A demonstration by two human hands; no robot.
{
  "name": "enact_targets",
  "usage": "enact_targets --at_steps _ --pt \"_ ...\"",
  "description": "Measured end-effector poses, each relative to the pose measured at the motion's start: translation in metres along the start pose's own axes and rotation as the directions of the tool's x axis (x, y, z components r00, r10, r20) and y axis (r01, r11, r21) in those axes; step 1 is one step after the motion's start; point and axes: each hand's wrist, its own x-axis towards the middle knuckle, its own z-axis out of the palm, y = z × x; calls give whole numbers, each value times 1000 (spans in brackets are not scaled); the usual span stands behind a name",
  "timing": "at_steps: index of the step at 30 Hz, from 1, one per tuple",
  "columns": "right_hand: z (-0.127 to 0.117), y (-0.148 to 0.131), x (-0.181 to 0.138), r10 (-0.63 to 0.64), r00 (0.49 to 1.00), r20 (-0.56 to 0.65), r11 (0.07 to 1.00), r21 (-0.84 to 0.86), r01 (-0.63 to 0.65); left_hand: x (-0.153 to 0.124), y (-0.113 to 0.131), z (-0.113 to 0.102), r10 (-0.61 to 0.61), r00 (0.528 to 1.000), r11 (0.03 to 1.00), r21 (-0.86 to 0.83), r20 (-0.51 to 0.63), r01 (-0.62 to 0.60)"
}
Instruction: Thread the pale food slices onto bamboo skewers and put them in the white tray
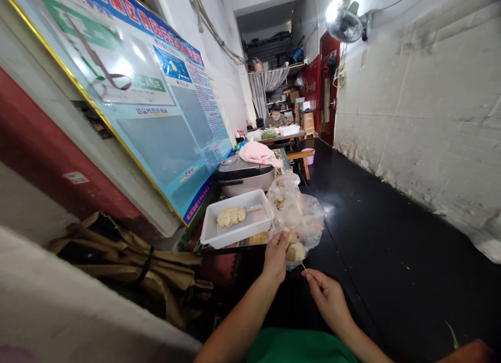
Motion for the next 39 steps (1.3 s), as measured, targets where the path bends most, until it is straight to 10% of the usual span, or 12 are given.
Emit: enact_targets --at_steps 11,33,39 --pt "0 10 2 4 999 -45 1000 5 -3 1 0 -23 -174 981 983 71 79 169" --pt "7 3 -1 75 997 14 995 70 -76 0 13 -49 -101 992 960 254 -70 115" --pt "0 -11 -3 76 995 61 992 95 -81 -5 21 -44 -296 944 955 58 144 291"
